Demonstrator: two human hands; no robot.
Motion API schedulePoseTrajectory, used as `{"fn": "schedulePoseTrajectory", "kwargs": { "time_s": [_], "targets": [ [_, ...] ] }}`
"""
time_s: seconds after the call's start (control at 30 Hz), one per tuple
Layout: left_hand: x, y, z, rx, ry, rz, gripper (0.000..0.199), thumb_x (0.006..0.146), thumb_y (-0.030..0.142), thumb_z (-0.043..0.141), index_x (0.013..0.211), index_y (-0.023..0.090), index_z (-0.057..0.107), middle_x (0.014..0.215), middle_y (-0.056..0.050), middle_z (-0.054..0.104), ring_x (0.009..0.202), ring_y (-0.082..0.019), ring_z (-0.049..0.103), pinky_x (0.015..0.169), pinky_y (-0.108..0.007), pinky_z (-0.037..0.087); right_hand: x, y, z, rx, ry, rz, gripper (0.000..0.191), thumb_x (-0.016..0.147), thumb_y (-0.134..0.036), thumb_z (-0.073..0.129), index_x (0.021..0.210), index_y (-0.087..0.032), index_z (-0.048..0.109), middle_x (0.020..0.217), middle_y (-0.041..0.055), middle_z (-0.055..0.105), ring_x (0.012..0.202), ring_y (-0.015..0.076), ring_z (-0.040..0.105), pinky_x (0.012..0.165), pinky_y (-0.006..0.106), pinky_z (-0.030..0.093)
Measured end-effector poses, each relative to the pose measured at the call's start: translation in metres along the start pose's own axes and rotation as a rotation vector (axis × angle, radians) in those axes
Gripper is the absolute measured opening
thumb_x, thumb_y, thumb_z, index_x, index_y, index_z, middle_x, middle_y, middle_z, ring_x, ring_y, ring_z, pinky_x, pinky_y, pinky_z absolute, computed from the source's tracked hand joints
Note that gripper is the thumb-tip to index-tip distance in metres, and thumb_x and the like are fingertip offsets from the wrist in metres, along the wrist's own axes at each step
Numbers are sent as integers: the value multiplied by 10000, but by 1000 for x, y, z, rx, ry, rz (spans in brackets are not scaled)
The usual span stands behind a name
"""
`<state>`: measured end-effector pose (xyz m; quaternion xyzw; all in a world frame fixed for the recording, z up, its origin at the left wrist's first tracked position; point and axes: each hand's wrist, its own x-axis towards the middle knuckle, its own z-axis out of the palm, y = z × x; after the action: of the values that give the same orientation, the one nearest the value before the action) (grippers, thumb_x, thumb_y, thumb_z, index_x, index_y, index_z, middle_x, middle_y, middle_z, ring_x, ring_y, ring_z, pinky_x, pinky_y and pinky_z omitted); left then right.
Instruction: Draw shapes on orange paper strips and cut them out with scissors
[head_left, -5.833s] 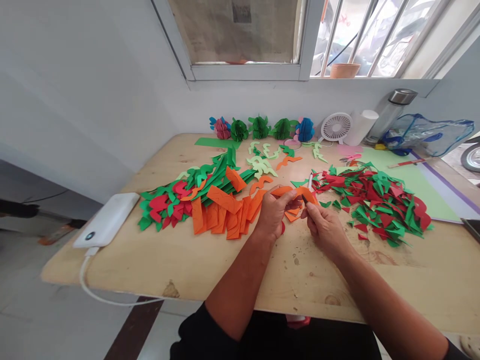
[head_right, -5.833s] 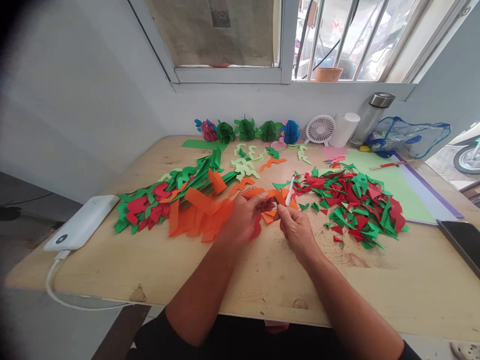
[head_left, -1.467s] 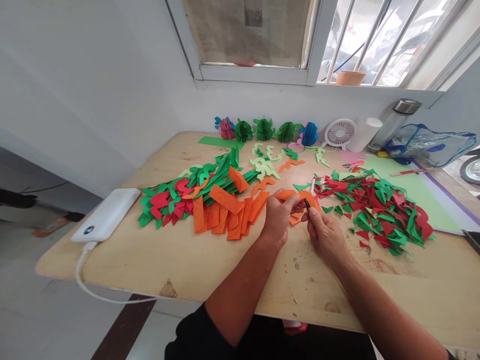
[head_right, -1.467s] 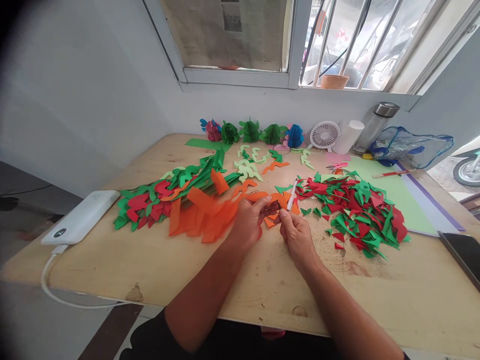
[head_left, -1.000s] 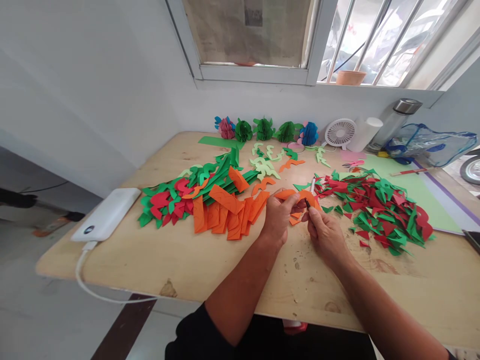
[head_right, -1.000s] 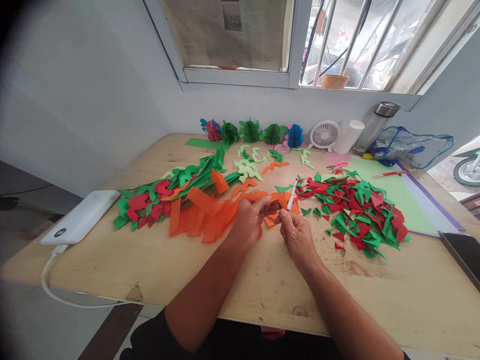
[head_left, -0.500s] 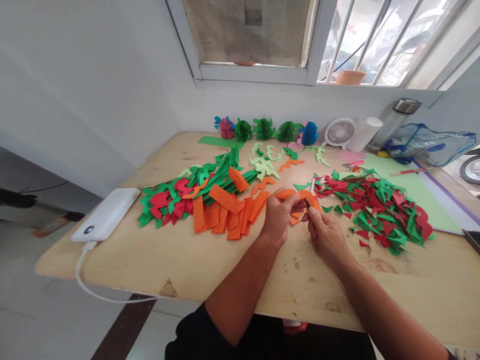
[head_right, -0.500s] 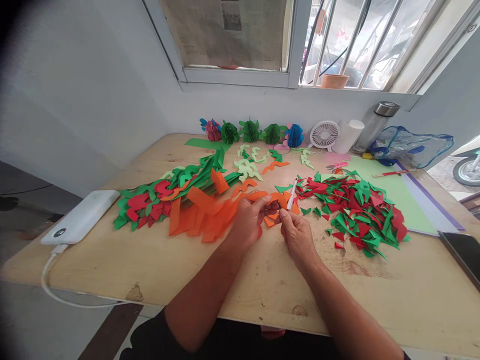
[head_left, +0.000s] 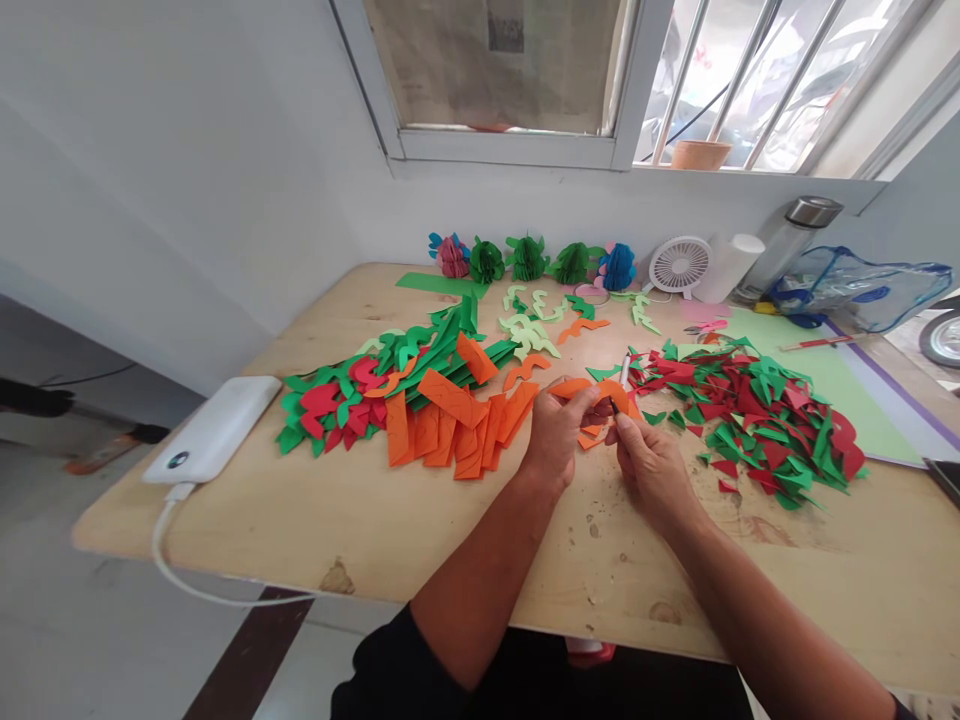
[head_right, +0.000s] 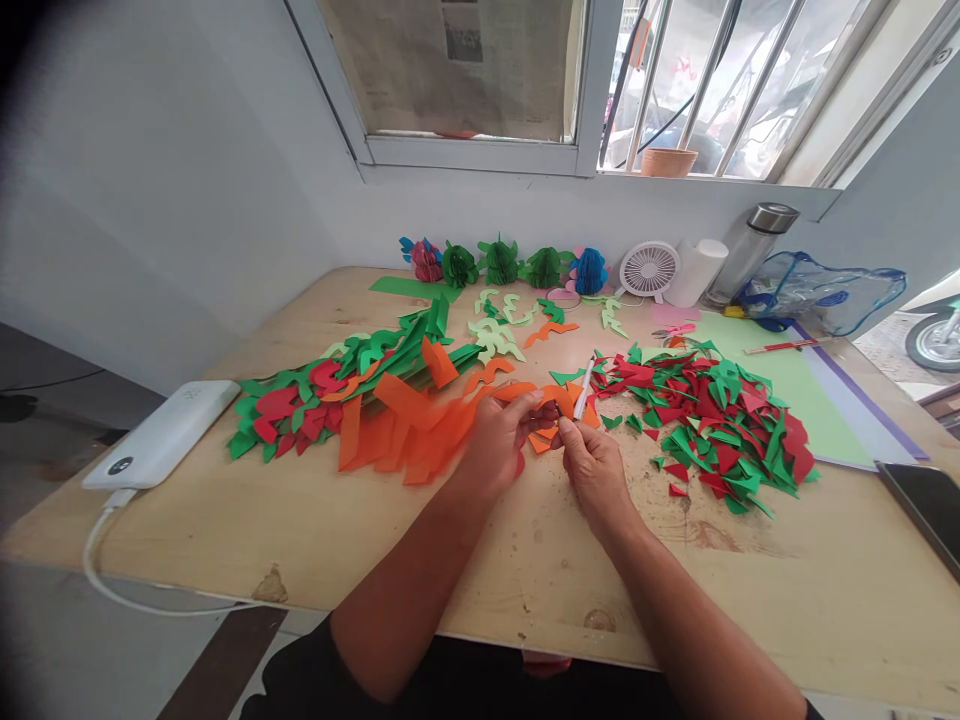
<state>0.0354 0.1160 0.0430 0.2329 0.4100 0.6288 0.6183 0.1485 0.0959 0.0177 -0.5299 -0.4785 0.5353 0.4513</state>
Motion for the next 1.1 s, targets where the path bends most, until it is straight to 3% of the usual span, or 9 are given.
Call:
{"fn": "schedulePoseTrajectory", "kwargs": {
  "time_s": [0.37, 0.57, 0.73, 0.87, 1.0, 1.1],
  "targets": [
    [1, 2, -1, -11, 15, -3, 233, 554, 291, 725, 668, 157, 572, 592, -17, 642, 574, -156, 642, 630, -286, 503, -1, 0, 0, -56, -69, -24, 577, 711, -742, 578, 660, -168, 574, 423, -100, 268, 397, 57, 186, 385, 226, 112],
    [1, 3, -2, -10, 23, 3, 205, 561, 273, 713, 667, 154, 584, 594, -19, 649, 561, -143, 633, 625, -273, 499, -1, 6, -3, 31, -95, 15, 517, 750, -681, 598, 716, -165, 589, 442, -97, 297, 397, 59, 200, 380, 222, 133],
    [-1, 5, -2, 10, 14, 5, 202, 589, 296, 714, 663, 130, 627, 585, -38, 658, 544, -137, 624, 625, -274, 500, -1, 7, -5, 120, -41, -5, 458, 759, -631, 631, 718, -178, 578, 457, -97, 298, 407, 63, 204, 384, 221, 142],
    [-1, 5, -3, 14, 22, 4, 226, 584, 310, 740, 661, 135, 619, 583, -35, 658, 545, -139, 627, 633, -279, 501, 1, 1, -7, 147, 98, -48, 407, 714, -558, 721, 704, -193, 539, 478, -104, 285, 413, 58, 205, 383, 217, 150],
    [-1, 3, -3, 60, -74, -38, 237, 587, 323, 746, 663, 143, 613, 585, -43, 664, 549, -144, 626, 617, -278, 495, 1, -4, -9, 192, 170, -66, 371, 705, -503, 759, 816, -192, 589, 518, -109, 271, 424, 53, 201, 384, 206, 153],
    [-3, 3, -4, 146, -184, -80, 215, 601, 315, 731, 676, 142, 628, 594, -54, 674, 544, -141, 616, 598, -271, 486, 0, -7, -10, 230, 163, -73, 373, 715, -511, 748, 740, -193, 554, 537, -104, 255, 432, 50, 193, 382, 202, 146]
  ]
}}
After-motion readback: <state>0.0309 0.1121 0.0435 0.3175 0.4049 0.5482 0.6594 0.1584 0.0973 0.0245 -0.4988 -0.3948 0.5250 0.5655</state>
